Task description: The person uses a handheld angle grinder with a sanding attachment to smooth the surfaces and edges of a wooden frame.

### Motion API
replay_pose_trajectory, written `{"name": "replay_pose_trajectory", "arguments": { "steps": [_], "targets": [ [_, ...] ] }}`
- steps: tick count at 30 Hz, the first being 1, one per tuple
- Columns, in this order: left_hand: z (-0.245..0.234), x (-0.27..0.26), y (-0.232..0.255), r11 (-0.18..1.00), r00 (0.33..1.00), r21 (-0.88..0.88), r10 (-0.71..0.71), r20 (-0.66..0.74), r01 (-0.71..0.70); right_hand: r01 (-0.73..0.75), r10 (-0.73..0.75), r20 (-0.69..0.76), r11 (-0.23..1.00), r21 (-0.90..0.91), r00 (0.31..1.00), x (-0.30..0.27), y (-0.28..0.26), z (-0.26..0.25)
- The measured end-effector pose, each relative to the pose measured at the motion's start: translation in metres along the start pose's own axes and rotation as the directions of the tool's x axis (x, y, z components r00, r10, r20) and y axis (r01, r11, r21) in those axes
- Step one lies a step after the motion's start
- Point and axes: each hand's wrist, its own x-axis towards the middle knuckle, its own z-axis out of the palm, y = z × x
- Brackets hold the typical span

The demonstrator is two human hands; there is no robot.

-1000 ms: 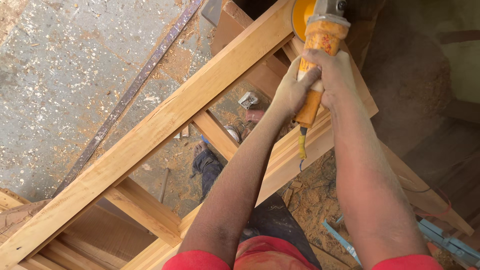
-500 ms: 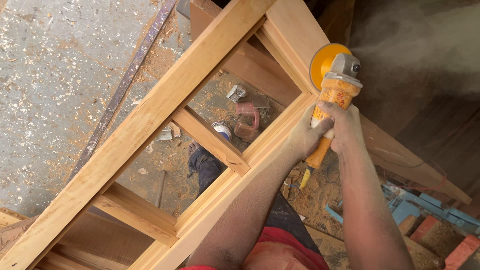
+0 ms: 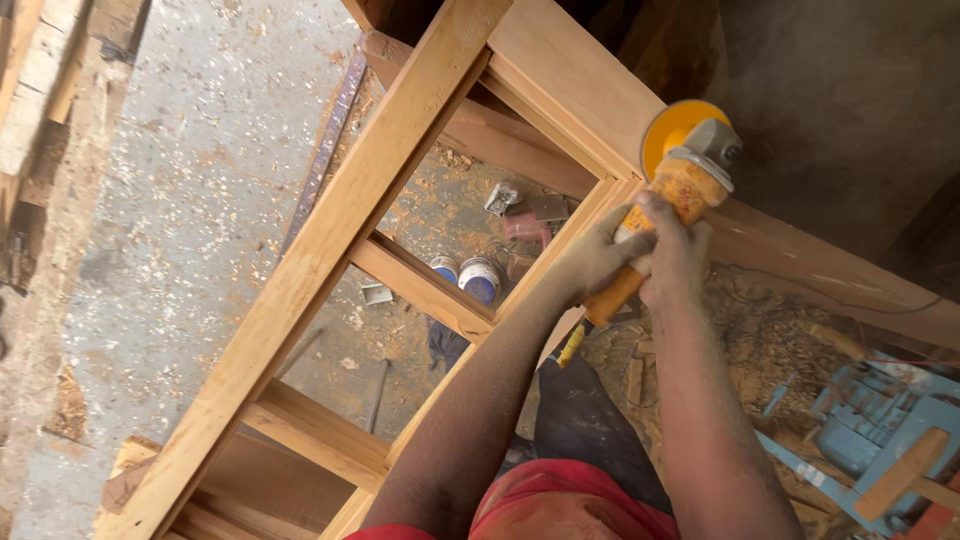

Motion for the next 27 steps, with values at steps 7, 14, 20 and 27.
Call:
{"name": "replay_pose_trajectory", "arguments": {
  "steps": [7, 14, 20, 27],
  "targets": [
    [-0.111, 0.001, 0.032, 0.869, 0.993, -0.495, -0.079, -0.09, 0.024, 0.115, -0.1, 0.342, 0.993, -0.024, 0.934, 0.026, -0.016, 0.116],
    [-0.195, -0.001, 0.043, 0.84, 0.968, -0.531, -0.026, -0.251, -0.115, 0.108, -0.036, 0.436, 0.984, -0.142, 0.899, 0.028, -0.032, 0.215],
    [-0.22, -0.02, 0.046, 0.802, 0.934, -0.581, -0.299, -0.195, 0.135, 0.211, -0.081, 0.467, 0.949, -0.235, 0.881, 0.02, -0.029, 0.239],
    [-0.16, -0.044, 0.039, 0.836, 0.965, -0.52, -0.25, -0.074, 0.177, 0.167, -0.052, 0.329, 0.929, -0.331, 0.943, -0.003, -0.012, 0.16]
  ]
}}
